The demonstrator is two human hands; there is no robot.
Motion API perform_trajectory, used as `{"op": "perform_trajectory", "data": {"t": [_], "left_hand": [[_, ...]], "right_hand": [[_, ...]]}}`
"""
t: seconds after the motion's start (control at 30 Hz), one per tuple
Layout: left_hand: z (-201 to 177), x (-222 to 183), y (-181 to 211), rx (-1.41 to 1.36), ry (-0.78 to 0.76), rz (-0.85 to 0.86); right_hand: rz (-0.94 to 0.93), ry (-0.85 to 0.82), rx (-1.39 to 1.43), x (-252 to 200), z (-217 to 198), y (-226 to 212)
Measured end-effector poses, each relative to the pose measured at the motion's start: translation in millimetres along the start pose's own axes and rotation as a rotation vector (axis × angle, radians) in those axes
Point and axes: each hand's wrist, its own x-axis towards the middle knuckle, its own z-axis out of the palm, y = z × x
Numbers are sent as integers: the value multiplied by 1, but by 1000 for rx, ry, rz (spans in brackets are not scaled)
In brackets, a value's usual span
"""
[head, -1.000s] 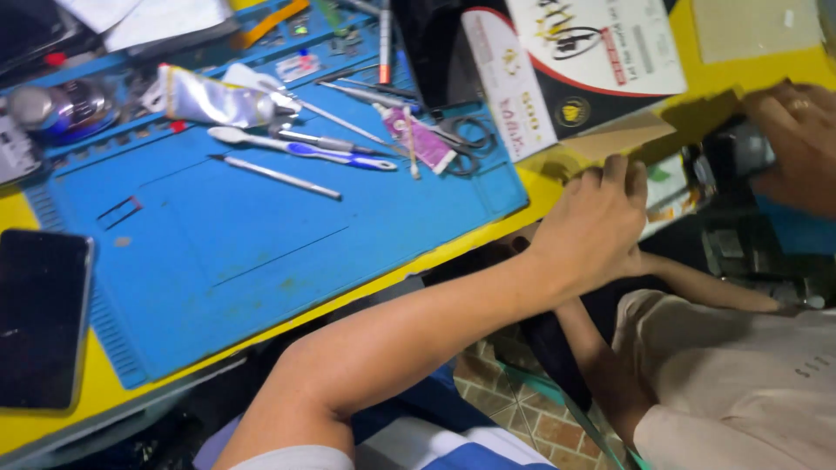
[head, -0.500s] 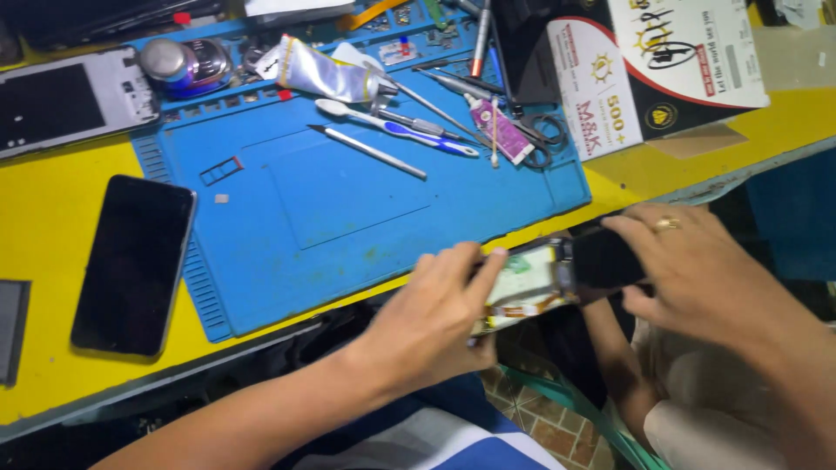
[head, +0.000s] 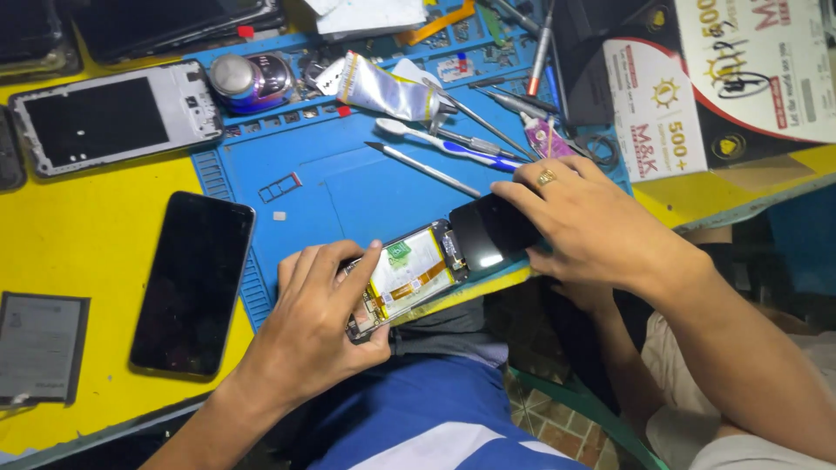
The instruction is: The person holds a smartphone and uses a metal tool to pry open the casing. They then use tweezers to carefully disconnect and manipulate the internal ribbon cables and battery connector while the device rests on their lap.
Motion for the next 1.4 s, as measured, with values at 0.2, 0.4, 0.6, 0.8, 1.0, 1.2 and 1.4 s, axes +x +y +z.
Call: {"op": "perform_trajectory", "data": {"t": [0.2,0.4,0.6,0.8,1.0,1.2,1.4], "left_hand": [[0,-6,-11,7,84,-4],[-2,-9,-13,-18,114,37],[4,-10,-15,13,133,17],[2,-11,-14,24,112,0],[-2,-10,-13,33,131,2],[-3,-11,-11,43,154,41],[20,-13,-16,139,222,83]], "right_hand": [[-49,-3,-159,8,-4,-6],[-37,46,-67,5,-3,2],[-46,144,362,30,-17,30],[58,448,199,70,14,71],[17,553,104,85,10,68],[-112,470,311,75,-7,15],[-37,776,477,23,3,-29]]}}
